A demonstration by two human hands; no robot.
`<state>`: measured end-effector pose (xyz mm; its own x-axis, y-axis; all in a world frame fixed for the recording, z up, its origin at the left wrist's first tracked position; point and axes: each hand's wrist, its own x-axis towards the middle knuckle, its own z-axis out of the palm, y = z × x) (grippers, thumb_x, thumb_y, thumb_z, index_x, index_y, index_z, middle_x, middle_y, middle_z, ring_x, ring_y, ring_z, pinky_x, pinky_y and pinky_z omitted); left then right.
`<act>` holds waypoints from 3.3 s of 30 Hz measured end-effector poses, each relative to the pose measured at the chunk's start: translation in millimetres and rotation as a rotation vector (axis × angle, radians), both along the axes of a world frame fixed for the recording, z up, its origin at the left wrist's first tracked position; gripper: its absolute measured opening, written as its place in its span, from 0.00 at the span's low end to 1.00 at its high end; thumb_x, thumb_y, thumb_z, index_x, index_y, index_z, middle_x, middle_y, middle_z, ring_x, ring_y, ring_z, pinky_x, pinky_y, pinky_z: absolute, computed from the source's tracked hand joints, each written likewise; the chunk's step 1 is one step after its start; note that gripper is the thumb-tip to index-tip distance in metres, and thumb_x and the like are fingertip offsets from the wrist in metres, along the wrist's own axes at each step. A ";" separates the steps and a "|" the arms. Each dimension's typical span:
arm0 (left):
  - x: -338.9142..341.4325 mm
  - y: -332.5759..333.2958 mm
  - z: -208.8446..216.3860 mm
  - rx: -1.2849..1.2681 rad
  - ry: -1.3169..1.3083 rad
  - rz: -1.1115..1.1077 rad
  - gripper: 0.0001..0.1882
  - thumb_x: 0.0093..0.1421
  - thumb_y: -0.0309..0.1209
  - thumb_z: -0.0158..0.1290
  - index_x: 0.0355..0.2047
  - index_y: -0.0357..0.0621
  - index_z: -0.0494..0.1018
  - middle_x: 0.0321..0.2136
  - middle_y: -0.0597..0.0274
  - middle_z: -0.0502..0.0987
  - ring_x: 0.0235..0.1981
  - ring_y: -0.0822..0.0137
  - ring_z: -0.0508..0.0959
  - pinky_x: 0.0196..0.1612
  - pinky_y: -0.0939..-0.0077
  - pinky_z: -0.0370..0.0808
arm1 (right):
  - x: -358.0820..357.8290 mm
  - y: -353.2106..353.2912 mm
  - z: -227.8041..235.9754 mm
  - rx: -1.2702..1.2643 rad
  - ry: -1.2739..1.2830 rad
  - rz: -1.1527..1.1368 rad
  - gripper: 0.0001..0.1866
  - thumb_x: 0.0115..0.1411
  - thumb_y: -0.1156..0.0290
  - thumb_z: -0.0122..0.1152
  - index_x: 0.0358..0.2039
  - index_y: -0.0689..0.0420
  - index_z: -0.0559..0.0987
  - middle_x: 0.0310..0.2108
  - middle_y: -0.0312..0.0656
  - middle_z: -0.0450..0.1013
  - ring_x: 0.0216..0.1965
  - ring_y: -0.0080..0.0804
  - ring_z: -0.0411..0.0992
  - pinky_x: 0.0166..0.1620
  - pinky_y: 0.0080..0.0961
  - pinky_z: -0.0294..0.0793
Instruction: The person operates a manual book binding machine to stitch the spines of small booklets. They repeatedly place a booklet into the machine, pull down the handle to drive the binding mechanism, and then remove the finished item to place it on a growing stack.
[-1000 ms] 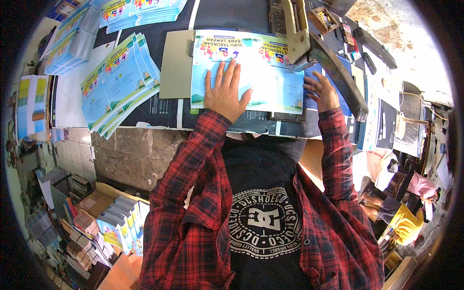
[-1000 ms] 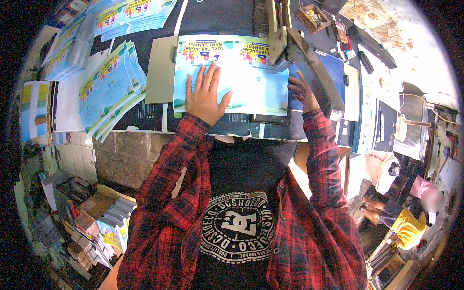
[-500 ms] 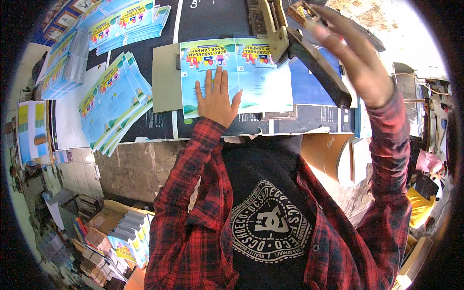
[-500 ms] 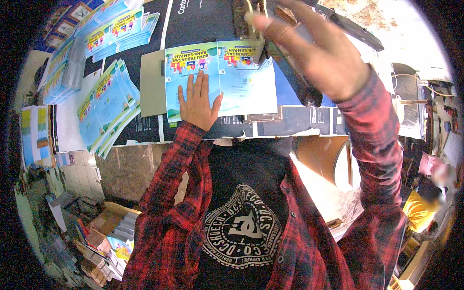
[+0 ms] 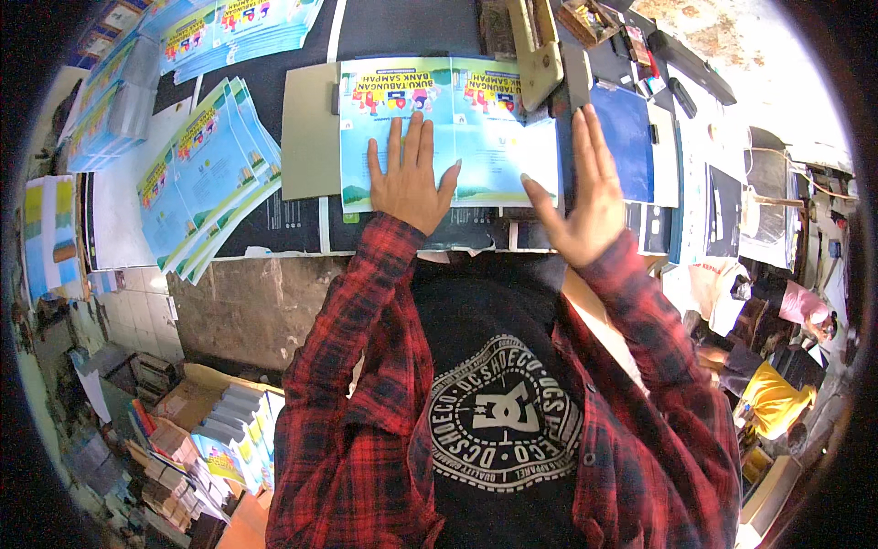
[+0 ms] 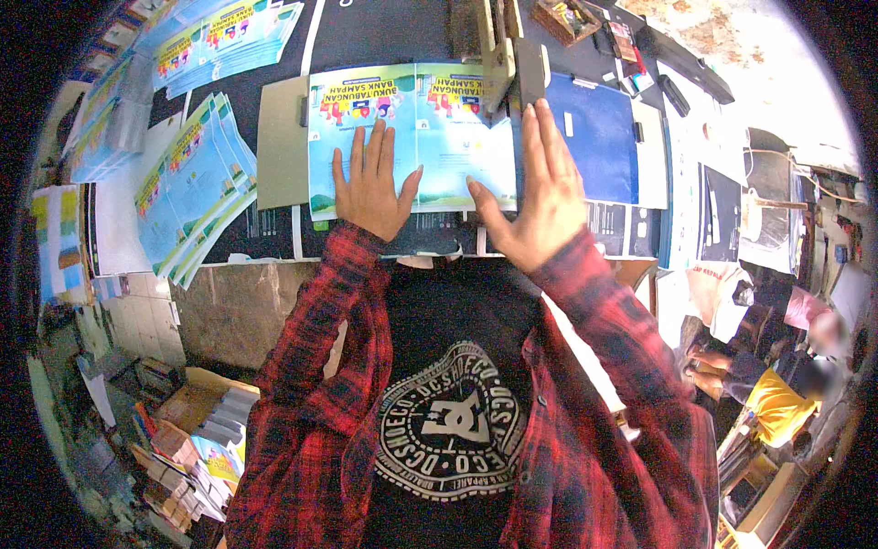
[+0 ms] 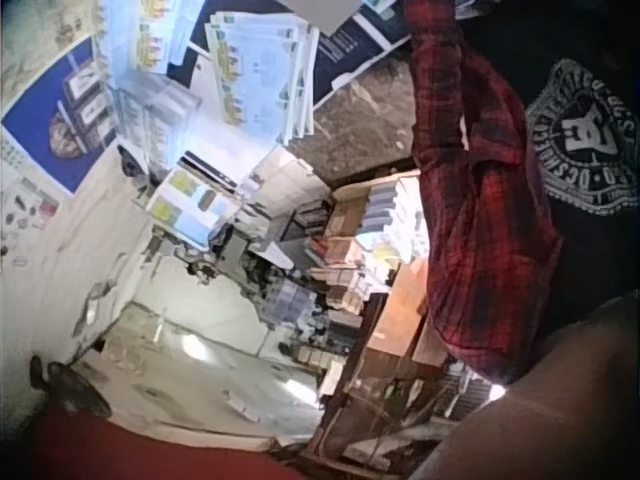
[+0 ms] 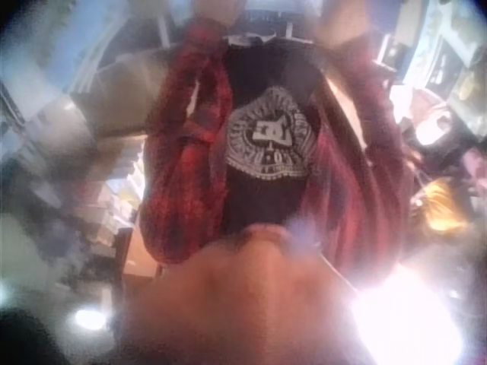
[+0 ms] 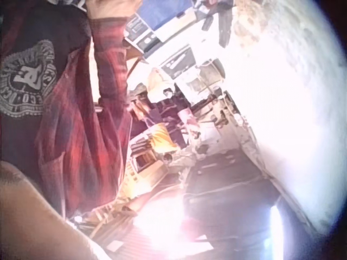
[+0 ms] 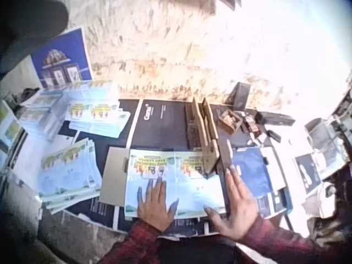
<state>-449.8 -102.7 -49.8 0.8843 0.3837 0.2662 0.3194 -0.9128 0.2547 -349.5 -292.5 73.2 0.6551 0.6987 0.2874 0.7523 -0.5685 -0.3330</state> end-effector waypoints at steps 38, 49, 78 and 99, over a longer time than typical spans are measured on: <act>-310.8 447.7 22.4 -1.118 -0.265 0.639 0.30 0.64 0.44 0.56 0.58 0.32 0.68 0.52 0.50 0.74 0.50 0.60 0.77 0.53 0.65 0.73 | 238.3 -352.5 -71.9 -0.307 0.266 -0.965 0.62 0.27 0.23 0.71 0.52 0.64 0.74 0.49 0.54 0.74 0.51 0.42 0.74 0.55 0.36 0.72; -146.6 199.5 161.6 -0.469 -0.205 0.103 0.23 0.66 0.36 0.52 0.56 0.34 0.70 0.56 0.48 0.72 0.55 0.60 0.74 0.58 0.63 0.69 | 246.9 -336.9 -53.8 -0.515 0.700 -0.994 0.71 0.26 0.25 0.73 0.61 0.70 0.64 0.56 0.60 0.69 0.57 0.46 0.71 0.59 0.37 0.70; 51.6 -115.2 12.5 -1.906 -0.155 0.076 0.21 0.64 0.36 0.55 0.51 0.32 0.74 0.45 0.57 0.79 0.43 0.68 0.79 0.47 0.72 0.74 | 187.9 -95.2 -28.8 -0.459 0.406 0.064 0.28 0.48 0.44 0.71 0.40 0.53 0.82 0.33 0.45 0.78 0.39 0.46 0.76 0.45 0.44 0.72; 46.0 -4.3 29.9 -1.913 0.093 0.240 0.18 0.62 0.33 0.57 0.49 0.35 0.74 0.45 0.55 0.79 0.46 0.64 0.80 0.52 0.64 0.76 | 101.7 -118.4 -109.6 0.070 0.112 -0.713 0.33 0.52 0.42 0.66 0.57 0.41 0.75 0.49 0.47 0.70 0.55 0.46 0.66 0.57 0.54 0.57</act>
